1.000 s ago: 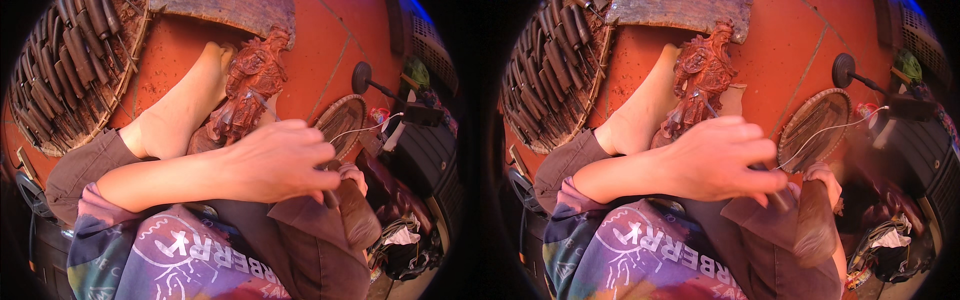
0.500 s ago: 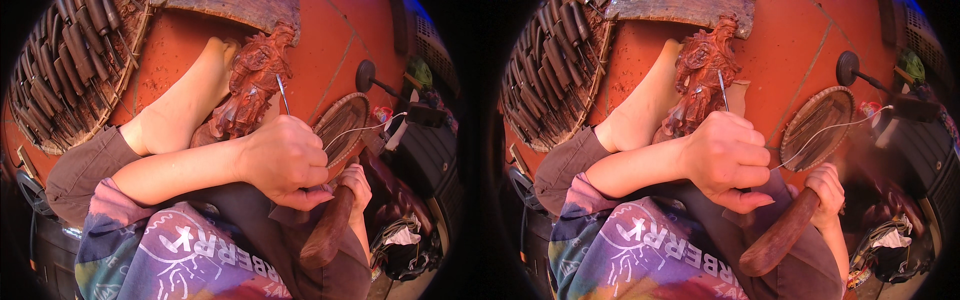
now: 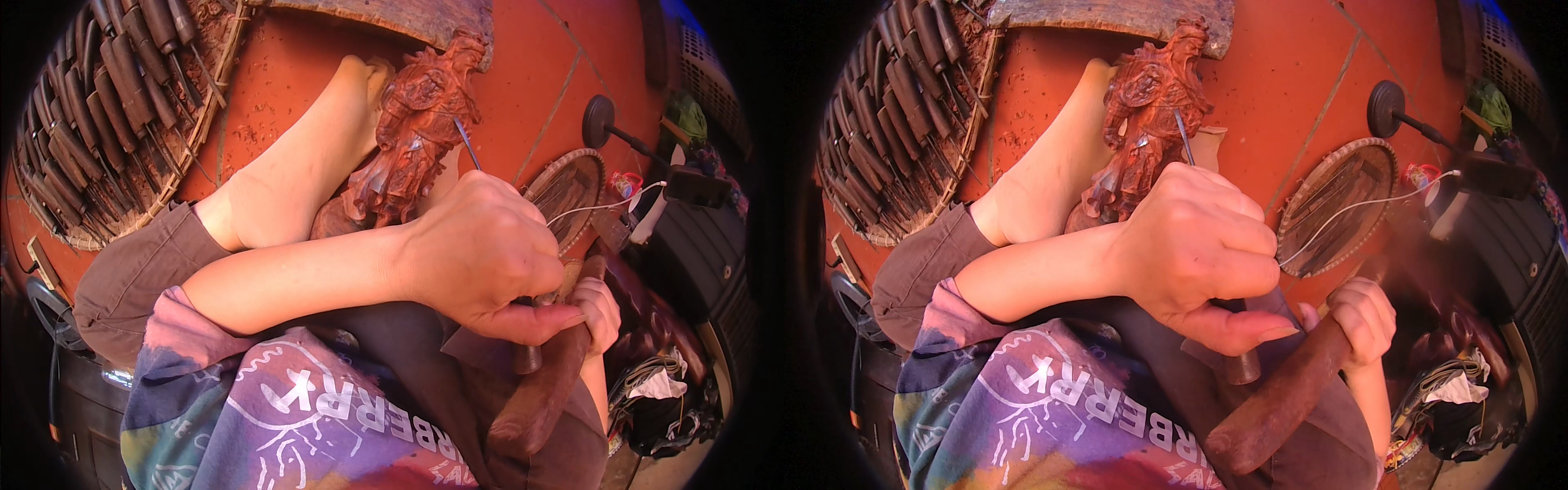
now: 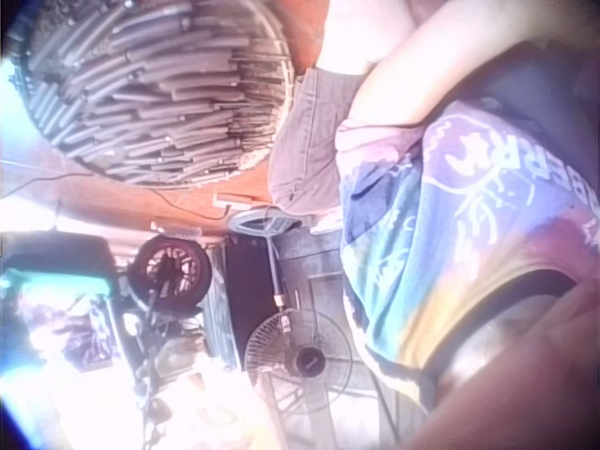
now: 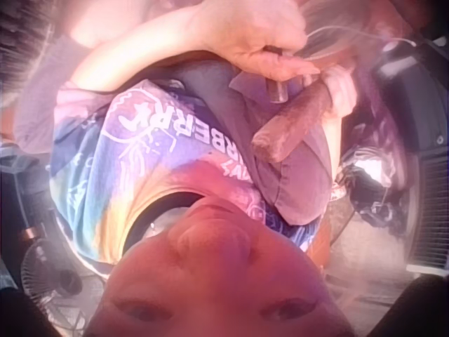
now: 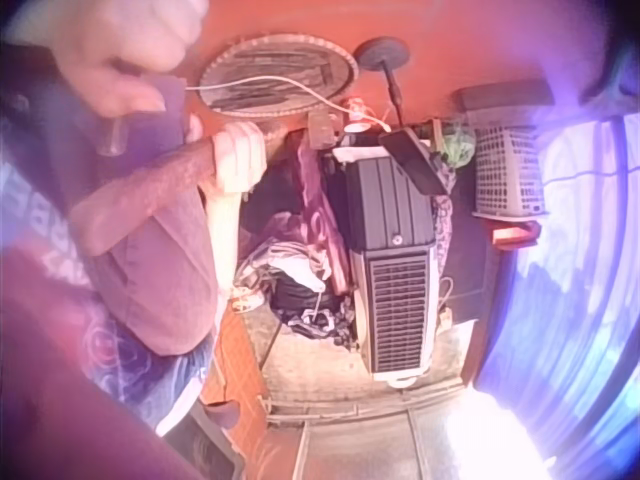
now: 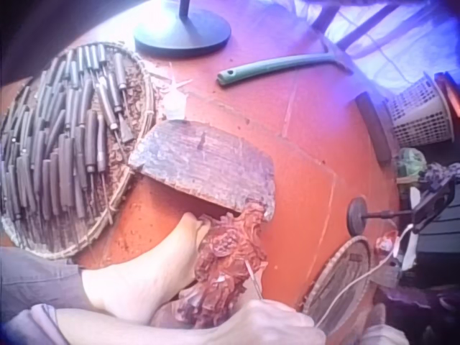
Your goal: The person is carving a wooden sculpture using a chisel and mallet. They hold the chisel in one hand and strike it with the mallet to shape the wood.
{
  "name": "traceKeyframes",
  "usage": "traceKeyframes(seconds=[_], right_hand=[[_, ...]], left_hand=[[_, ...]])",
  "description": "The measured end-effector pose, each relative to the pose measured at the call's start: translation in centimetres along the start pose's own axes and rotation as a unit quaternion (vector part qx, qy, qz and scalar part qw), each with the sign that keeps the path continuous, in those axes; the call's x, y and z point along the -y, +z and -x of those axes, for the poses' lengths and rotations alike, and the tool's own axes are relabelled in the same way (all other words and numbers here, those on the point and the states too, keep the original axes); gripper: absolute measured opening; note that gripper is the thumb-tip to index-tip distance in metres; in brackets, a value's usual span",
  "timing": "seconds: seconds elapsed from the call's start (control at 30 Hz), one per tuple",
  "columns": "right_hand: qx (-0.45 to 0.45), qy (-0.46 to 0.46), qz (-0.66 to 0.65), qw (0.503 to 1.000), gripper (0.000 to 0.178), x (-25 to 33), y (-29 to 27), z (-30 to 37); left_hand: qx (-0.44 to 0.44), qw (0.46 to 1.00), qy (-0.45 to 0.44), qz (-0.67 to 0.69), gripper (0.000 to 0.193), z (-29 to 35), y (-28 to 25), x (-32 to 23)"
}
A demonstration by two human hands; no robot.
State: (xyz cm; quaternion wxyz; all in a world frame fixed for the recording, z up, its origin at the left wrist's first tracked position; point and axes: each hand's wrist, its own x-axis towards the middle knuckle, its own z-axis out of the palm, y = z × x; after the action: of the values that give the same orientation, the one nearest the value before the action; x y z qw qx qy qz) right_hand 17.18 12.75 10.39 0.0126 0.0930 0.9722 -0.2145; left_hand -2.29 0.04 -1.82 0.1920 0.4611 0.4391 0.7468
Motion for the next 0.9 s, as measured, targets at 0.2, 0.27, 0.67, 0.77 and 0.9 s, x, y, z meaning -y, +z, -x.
traceKeyframes(seconds=[0.2,0.27,0.67,0.77,0.9], right_hand=[[-0.004,-0.066,0.099,0.993,0.037,-0.8,-1.6,-1.0],[-0.019,-0.066,0.115,0.991,0.038,-0.9,-1.7,-0.9],[0.001,-0.108,0.150,0.983,0.037,-1.1,-2.2,-1.7],[0.000,-0.093,0.145,0.985,0.036,-1.3,-1.9,-1.6],[-0.050,-0.058,0.062,0.995,0.036,-1.2,-1.7,-0.7]], left_hand=[[0.055,0.998,-0.007,-0.008,0.043,0.3,-0.8,0.1],[0.076,0.997,-0.022,-0.005,0.040,0.1,-1.2,-0.1],[0.056,0.998,0.024,-0.018,0.043,1.0,-0.7,0.6],[0.082,0.996,0.026,-0.015,0.044,0.8,-1.1,0.5],[0.081,0.989,0.038,-0.122,0.046,-0.4,-2.8,-2.0]])
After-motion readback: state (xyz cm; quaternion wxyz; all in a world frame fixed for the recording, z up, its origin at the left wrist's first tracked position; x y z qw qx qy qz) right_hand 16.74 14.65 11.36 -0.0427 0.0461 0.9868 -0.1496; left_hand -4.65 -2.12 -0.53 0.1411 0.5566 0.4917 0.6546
